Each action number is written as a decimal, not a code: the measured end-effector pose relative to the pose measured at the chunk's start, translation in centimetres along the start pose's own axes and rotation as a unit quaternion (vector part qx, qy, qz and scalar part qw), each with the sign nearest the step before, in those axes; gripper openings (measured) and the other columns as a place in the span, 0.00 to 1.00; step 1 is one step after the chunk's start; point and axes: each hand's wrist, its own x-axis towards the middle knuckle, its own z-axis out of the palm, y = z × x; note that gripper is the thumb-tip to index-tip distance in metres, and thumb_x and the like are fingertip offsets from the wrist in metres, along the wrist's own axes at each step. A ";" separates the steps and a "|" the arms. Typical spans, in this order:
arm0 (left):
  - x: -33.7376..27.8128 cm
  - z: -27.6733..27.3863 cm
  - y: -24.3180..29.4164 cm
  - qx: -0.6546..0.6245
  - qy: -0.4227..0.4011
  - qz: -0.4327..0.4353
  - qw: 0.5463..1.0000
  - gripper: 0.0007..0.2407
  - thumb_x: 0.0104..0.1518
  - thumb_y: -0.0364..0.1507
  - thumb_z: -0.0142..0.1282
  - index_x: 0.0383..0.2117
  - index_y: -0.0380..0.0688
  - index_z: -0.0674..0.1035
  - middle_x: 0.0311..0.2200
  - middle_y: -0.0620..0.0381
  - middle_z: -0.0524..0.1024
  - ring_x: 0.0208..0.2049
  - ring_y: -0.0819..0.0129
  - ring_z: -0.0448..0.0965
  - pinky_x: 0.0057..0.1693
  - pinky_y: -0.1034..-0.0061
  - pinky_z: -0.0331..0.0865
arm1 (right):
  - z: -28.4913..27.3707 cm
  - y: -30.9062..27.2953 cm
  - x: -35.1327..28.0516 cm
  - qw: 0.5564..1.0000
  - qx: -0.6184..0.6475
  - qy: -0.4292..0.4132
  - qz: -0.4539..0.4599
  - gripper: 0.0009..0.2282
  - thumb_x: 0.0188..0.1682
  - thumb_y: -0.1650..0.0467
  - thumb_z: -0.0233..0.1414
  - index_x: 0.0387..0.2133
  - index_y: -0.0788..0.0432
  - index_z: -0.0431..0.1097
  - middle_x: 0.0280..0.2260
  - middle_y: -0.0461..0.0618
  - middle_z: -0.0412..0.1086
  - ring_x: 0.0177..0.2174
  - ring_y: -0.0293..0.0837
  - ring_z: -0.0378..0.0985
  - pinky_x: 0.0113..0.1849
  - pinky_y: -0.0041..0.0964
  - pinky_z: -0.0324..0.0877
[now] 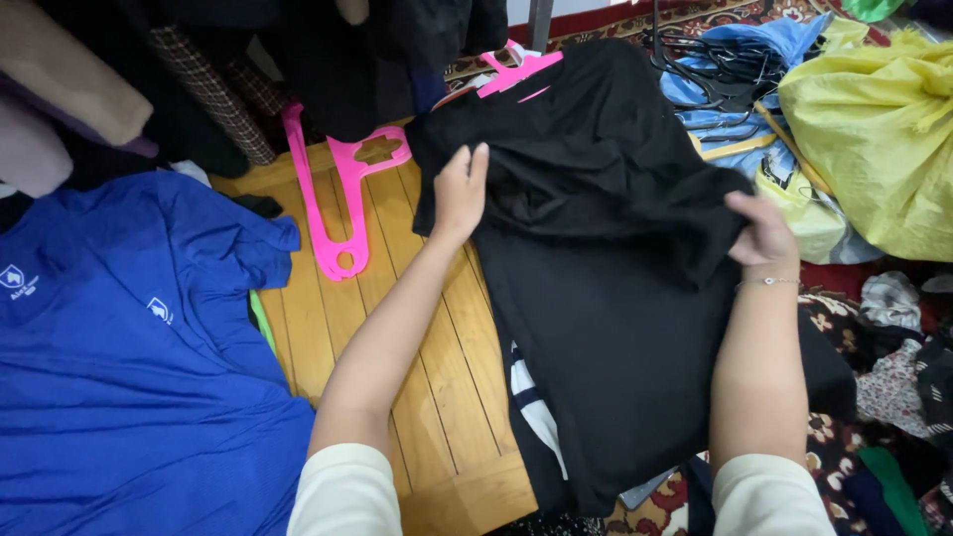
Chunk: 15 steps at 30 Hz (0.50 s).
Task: The person folds a black t-shirt on a wooden surface, places it on a pink hanger, and sets it aside. They then fold a blue t-shirt, place it on a pink hanger, and set it aside. Finally, they pick up and fold another black t-shirt.
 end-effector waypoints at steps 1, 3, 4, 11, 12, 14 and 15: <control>0.1 -0.7 0.8 0.000 0.000 0.000 1.000 0.20 0.67 0.43 0.44 0.20 0.46 0.60 0.15 0.52 0.63 0.21 0.64 0.63 0.35 0.61 0.57 | 0.3 -0.4 0.0 1.000 0.000 0.000 0.000 0.14 0.47 0.76 0.56 0.47 0.63 0.72 0.43 0.55 0.78 0.40 0.48 0.84 0.44 0.39 0.81; 0.2 -2.0 2.3 -0.040 0.049 -0.024 0.998 0.19 0.67 0.42 0.46 0.20 0.49 0.57 0.17 0.62 0.55 0.22 0.72 0.57 0.36 0.68 0.57 | 1.0 -1.3 0.0 0.963 0.230 0.067 -0.127 0.05 0.50 0.75 0.57 0.36 0.64 0.78 0.42 0.59 0.80 0.43 0.53 0.84 0.51 0.45 0.81; 0.4 -2.3 2.6 -0.040 0.049 -0.024 0.998 0.19 0.67 0.42 0.46 0.20 0.49 0.57 0.17 0.62 0.55 0.22 0.72 0.57 0.36 0.68 0.57 | 0.4 -1.1 0.2 0.963 0.230 0.067 -0.127 0.05 0.50 0.75 0.57 0.36 0.64 0.78 0.42 0.59 0.80 0.43 0.53 0.84 0.51 0.45 0.81; -0.1 -1.3 3.0 -0.177 0.027 -0.120 0.976 0.17 0.65 0.40 0.47 0.22 0.45 0.64 0.18 0.54 0.65 0.20 0.63 0.73 0.29 0.72 0.68 | 2.8 -1.0 -0.4 0.920 0.246 0.297 -0.067 0.07 0.37 0.65 0.60 0.29 0.50 0.76 0.36 0.45 0.79 0.42 0.47 0.82 0.46 0.44 0.75; -0.5 -1.0 3.5 -0.295 -0.051 -0.246 0.922 0.13 0.66 0.40 0.45 0.28 0.45 0.66 0.17 0.49 0.68 0.14 0.59 0.81 0.20 0.75 0.77 | 3.6 -1.2 -0.7 0.931 0.172 0.320 -0.037 0.09 0.35 0.60 0.59 0.29 0.43 0.76 0.37 0.40 0.79 0.44 0.42 0.81 0.45 0.41 0.71; -1.4 -0.2 2.8 -0.350 -0.102 -0.307 0.879 0.14 0.66 0.41 0.42 0.38 0.41 0.67 0.26 0.42 0.73 0.18 0.56 0.82 0.21 0.76 0.76 | 2.9 -1.1 -0.4 0.945 0.210 0.245 -0.046 0.08 0.39 0.64 0.61 0.31 0.49 0.77 0.38 0.44 0.80 0.45 0.46 0.82 0.47 0.46 0.74; -2.0 0.1 2.5 -0.401 -0.153 -0.366 0.826 0.19 0.67 0.43 0.39 0.48 0.37 0.67 0.34 0.35 0.77 0.22 0.52 0.84 0.22 0.77 0.75 | 2.5 -1.0 -0.4 0.952 0.248 0.170 -0.053 0.07 0.42 0.67 0.62 0.32 0.54 0.78 0.38 0.49 0.80 0.46 0.50 0.83 0.49 0.52 0.77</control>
